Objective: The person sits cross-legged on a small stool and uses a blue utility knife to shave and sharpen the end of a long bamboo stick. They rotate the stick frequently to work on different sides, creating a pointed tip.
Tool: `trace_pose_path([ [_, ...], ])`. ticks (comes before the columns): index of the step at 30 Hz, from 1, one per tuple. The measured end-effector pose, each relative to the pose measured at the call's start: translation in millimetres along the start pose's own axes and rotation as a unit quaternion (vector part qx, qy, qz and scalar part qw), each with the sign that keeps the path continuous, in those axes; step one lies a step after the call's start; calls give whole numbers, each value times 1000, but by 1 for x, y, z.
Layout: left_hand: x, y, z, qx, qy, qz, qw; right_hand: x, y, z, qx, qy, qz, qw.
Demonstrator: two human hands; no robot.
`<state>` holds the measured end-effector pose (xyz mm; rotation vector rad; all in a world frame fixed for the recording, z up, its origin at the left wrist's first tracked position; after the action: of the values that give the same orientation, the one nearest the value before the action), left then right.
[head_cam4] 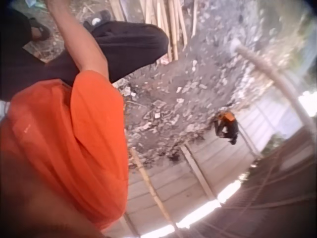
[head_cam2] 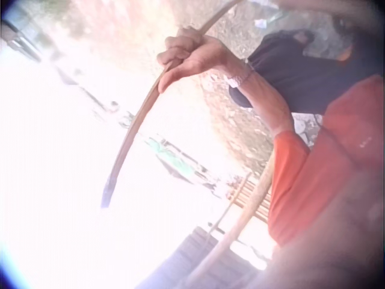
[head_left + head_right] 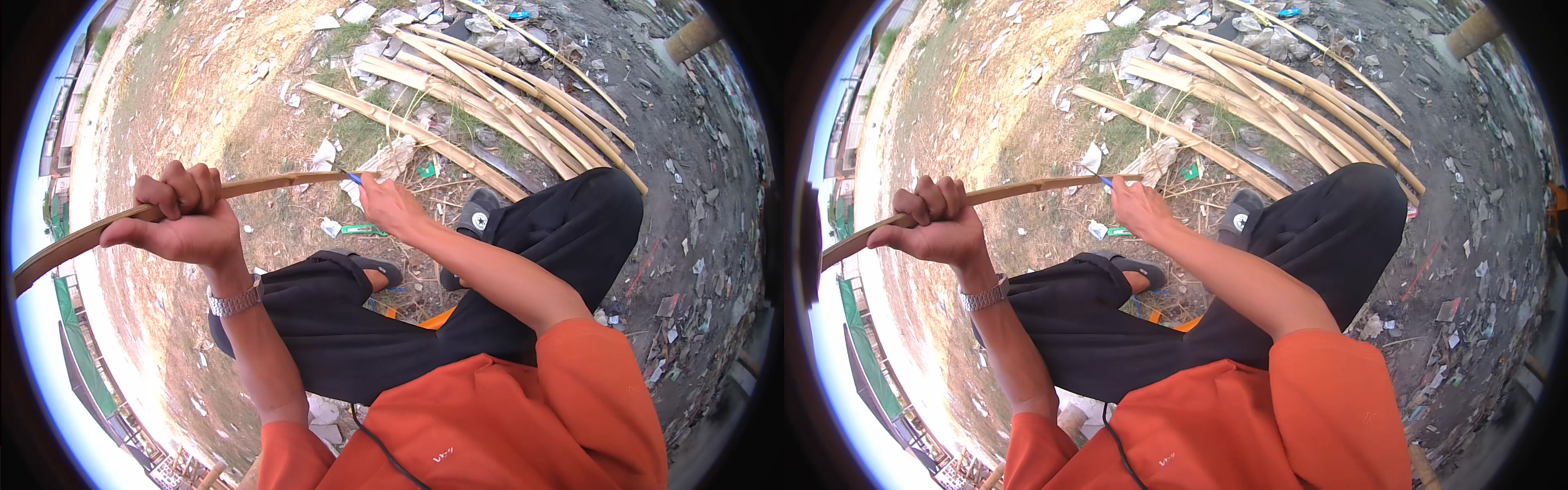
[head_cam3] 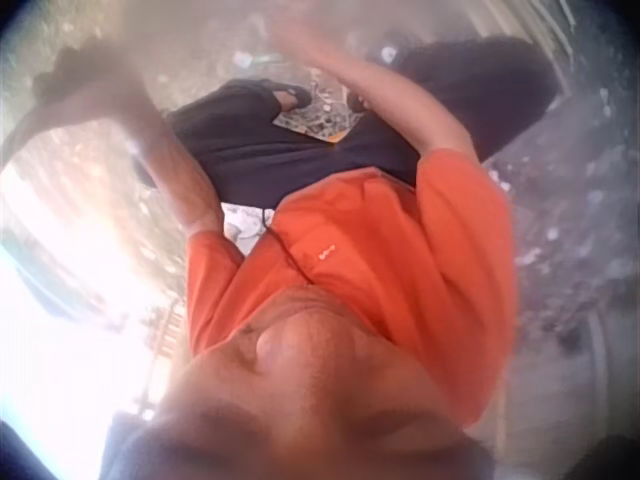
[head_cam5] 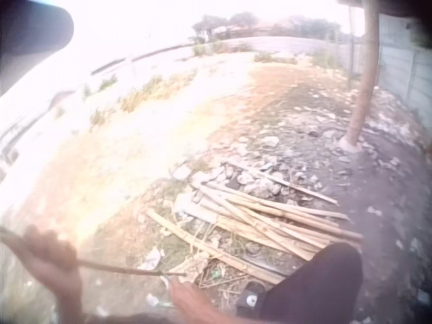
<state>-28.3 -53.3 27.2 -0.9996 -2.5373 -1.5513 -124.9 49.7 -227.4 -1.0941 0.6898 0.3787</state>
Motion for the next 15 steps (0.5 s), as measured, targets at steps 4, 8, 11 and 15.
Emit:
trace_pose_path([
  [4,5,-2,-1,-23,17,39,999,22,31,-11,24,39,50,998],
  [8,14,-3,7,-17,0,-4,1000,71,124,27,105,-3,126,986],
  [11,10,-5,1,-22,-7,23,999,31,95,13,120,92,-14,988],
  [15,-6,0,0,7,11,36,999,-20,-6,10,12,85,-165,982],
])
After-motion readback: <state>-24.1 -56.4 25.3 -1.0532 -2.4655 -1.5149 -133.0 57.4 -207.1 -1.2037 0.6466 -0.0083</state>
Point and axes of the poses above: each hand's wrist, its own z-axis away from the middle knuckle, its own x-axis out of the palm, y = z × x, the point moved 6 cm from there along -z, towards the middle knuckle, and after that the axes turned 7 degrees about z, right-handed, at the moved point
